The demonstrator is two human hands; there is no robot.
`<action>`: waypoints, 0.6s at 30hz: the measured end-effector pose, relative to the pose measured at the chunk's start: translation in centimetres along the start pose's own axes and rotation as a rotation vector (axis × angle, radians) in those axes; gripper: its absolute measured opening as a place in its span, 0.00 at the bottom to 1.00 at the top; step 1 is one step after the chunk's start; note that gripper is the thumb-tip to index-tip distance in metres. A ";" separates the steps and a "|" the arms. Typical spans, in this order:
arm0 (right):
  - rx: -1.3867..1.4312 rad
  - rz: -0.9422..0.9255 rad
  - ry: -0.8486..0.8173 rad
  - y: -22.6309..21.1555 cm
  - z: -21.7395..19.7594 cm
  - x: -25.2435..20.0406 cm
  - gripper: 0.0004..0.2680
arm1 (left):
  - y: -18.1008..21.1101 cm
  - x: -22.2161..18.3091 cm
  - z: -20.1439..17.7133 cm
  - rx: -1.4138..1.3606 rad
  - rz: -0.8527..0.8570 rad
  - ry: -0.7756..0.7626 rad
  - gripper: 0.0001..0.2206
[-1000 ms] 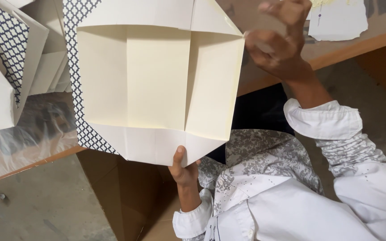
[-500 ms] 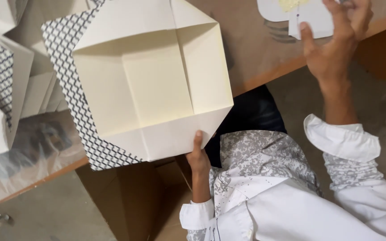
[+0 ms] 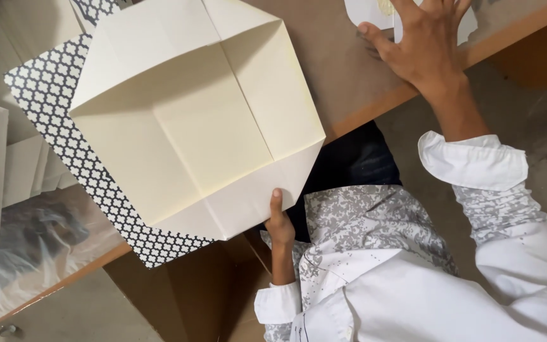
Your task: Assembling and gluing patterned paper boxes on a work table.
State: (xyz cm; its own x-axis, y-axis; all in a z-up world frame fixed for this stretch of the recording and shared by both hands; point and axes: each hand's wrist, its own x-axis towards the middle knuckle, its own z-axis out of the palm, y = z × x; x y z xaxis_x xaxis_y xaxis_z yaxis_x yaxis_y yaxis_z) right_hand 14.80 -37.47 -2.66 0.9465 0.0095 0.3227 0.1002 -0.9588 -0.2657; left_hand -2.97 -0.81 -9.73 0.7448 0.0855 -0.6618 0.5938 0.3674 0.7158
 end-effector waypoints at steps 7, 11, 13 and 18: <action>0.030 -0.054 0.038 0.2 0.4 -0.3 0.15 | -4.7 0.9 -3.4 -0.347 0.135 -0.259 0.28; 0.060 0.025 0.009 0.7 -0.4 -0.5 0.10 | -4.3 1.7 -2.5 -0.111 0.105 -0.129 0.31; 0.084 0.046 0.008 1.7 -0.7 -1.3 0.09 | -3.8 1.6 -2.0 0.110 0.087 -0.073 0.33; 1.741 0.610 -0.107 -0.8 -5.3 -2.6 0.08 | -1.7 1.0 1.4 0.268 0.145 -0.055 0.34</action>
State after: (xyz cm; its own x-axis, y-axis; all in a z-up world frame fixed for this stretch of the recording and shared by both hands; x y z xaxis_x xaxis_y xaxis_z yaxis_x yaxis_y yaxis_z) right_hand 10.60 -38.27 1.52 0.9746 -0.1009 -0.1997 -0.1228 0.5050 -0.8543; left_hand -2.80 -2.59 -11.28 0.8386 0.0657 -0.5408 0.5340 0.0973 0.8399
